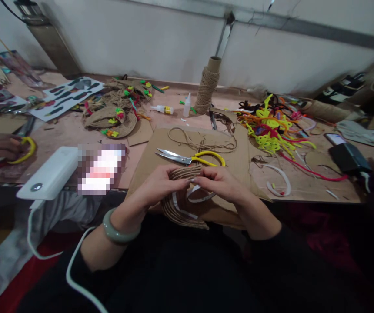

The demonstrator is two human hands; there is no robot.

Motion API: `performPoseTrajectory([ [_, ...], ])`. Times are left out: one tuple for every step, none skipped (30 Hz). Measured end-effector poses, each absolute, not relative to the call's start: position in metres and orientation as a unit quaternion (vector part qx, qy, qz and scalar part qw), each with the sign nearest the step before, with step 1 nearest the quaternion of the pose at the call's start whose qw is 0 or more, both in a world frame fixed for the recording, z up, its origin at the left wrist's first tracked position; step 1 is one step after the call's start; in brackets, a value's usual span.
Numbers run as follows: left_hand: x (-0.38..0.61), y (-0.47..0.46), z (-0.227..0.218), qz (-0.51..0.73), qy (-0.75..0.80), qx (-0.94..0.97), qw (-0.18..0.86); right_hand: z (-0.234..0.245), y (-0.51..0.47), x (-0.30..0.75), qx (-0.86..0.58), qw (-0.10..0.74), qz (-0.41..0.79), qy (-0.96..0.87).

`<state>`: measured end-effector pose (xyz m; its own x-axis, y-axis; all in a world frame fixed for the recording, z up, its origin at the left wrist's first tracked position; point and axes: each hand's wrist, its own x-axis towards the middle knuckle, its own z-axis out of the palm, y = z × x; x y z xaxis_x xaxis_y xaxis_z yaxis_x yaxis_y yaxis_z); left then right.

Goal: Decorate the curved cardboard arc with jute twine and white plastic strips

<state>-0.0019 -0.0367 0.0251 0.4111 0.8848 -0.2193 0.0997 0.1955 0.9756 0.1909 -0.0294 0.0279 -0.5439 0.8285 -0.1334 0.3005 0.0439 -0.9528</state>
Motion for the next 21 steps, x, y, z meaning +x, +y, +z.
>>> performPoseTrajectory([
  [-0.001,-0.038,0.024,0.322,0.447,0.533,0.642,0.028,-0.03,0.19,-0.415,0.247,0.544,-0.686],
  [0.0,-0.039,0.022,0.332,0.45,0.512,0.652,0.028,-0.03,0.19,-0.415,0.255,0.534,-0.69],
  [0.001,-0.04,0.02,0.34,0.455,0.493,0.66,0.027,-0.03,0.189,-0.416,0.264,0.524,-0.695],
  [0.001,-0.041,0.019,0.346,0.46,0.478,0.664,0.027,-0.03,0.188,-0.418,0.27,0.515,-0.698],
  [0.002,-0.041,0.017,0.352,0.465,0.467,0.664,0.026,-0.03,0.187,-0.42,0.274,0.508,-0.7],
  [0.003,-0.041,0.016,0.357,0.469,0.46,0.664,0.026,-0.03,0.186,-0.425,0.278,0.502,-0.701],
  [0.003,-0.041,0.015,0.361,0.473,0.457,0.661,0.026,-0.03,0.185,-0.431,0.28,0.495,-0.7],
  [0.004,-0.041,0.013,0.365,0.476,0.458,0.656,0.025,-0.03,0.184,-0.437,0.284,0.489,-0.7],
  [0.004,-0.04,0.012,0.368,0.479,0.46,0.651,0.025,-0.03,0.183,-0.443,0.289,0.482,-0.699],
  [0.004,-0.04,0.011,0.372,0.482,0.464,0.644,0.025,-0.031,0.182,-0.447,0.293,0.475,-0.699],
  [0.005,-0.04,0.01,0.376,0.484,0.469,0.636,0.025,-0.031,0.181,-0.451,0.297,0.469,-0.699],
  [0.005,-0.04,0.008,0.378,0.486,0.474,0.629,0.024,-0.031,0.181,-0.454,0.299,0.466,-0.698],
  [0.005,-0.039,0.007,0.381,0.487,0.476,0.625,0.024,-0.031,0.18,-0.457,0.299,0.467,-0.696],
  [0.005,-0.04,0.007,0.383,0.488,0.475,0.624,0.024,-0.031,0.18,-0.46,0.296,0.469,-0.694],
  [0.005,-0.04,0.006,0.385,0.488,0.472,0.625,0.023,-0.031,0.18,-0.46,0.292,0.471,-0.694],
  [0.005,-0.04,0.006,0.387,0.487,0.467,0.629,0.023,-0.031,0.181,-0.458,0.288,0.473,-0.696],
  [0.006,-0.041,0.006,0.391,0.484,0.46,0.633,0.023,-0.031,0.181,-0.453,0.286,0.471,-0.701],
  [0.007,-0.041,0.007,0.396,0.479,0.453,0.639,0.023,-0.031,0.181,-0.448,0.287,0.465,-0.708],
  [0.007,-0.042,0.008,0.4,0.476,0.446,0.644,0.023,-0.031,0.181,-0.445,0.291,0.455,-0.714],
  [0.008,-0.042,0.009,0.403,0.473,0.441,0.648,0.022,-0.031,0.181,-0.444,0.298,0.443,-0.719],
  [0.009,-0.043,0.01,0.406,0.47,0.439,0.649,0.022,-0.032,0.181,-0.447,0.305,0.429,-0.723],
])
